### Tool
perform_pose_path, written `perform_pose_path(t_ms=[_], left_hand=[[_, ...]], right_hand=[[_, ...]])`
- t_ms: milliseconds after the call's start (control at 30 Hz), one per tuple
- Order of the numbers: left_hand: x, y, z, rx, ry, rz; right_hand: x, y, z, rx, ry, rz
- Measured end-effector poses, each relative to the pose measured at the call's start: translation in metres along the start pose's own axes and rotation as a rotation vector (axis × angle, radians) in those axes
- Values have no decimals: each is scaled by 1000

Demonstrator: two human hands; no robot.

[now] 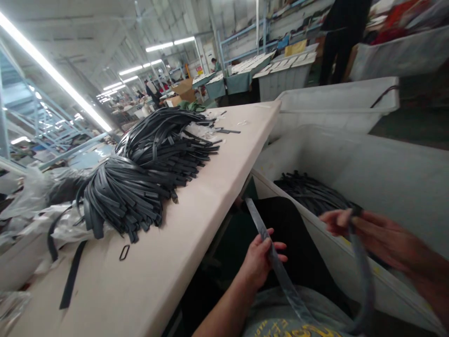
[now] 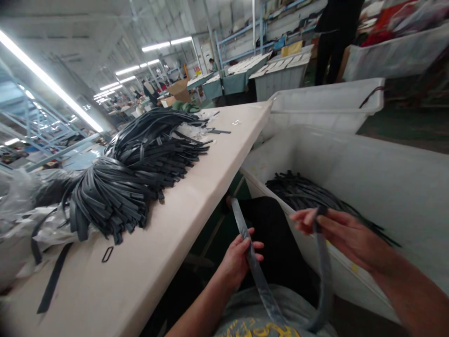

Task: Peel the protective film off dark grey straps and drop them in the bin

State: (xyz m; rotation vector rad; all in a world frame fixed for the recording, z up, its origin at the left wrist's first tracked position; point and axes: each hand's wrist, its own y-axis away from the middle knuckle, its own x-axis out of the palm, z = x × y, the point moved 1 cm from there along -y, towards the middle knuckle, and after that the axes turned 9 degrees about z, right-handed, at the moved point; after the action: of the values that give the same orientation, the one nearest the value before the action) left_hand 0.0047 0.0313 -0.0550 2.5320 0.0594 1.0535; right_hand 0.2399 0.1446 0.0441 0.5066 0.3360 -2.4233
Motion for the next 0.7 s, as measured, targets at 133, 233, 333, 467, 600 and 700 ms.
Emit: perform_pose_path(t_ms=[133, 233, 333, 467, 600, 700], left_hand=[[12, 14, 0, 1, -231, 165], [19, 21, 2, -31, -314, 216], [22, 28, 8, -90, -381, 248], [19, 34, 6, -137, -454, 193], [21, 34, -29, 117, -534, 193], [34, 30, -62, 243, -629, 191]], right_hand=[[27, -38, 4, 60, -678, 286], [51, -62, -1, 13, -763, 230], [64, -84, -7, -12, -744, 10], [57, -105, 1, -55, -680, 60], [52, -105, 25, -109, -643, 171], [66, -93, 46, -164, -566, 219]])
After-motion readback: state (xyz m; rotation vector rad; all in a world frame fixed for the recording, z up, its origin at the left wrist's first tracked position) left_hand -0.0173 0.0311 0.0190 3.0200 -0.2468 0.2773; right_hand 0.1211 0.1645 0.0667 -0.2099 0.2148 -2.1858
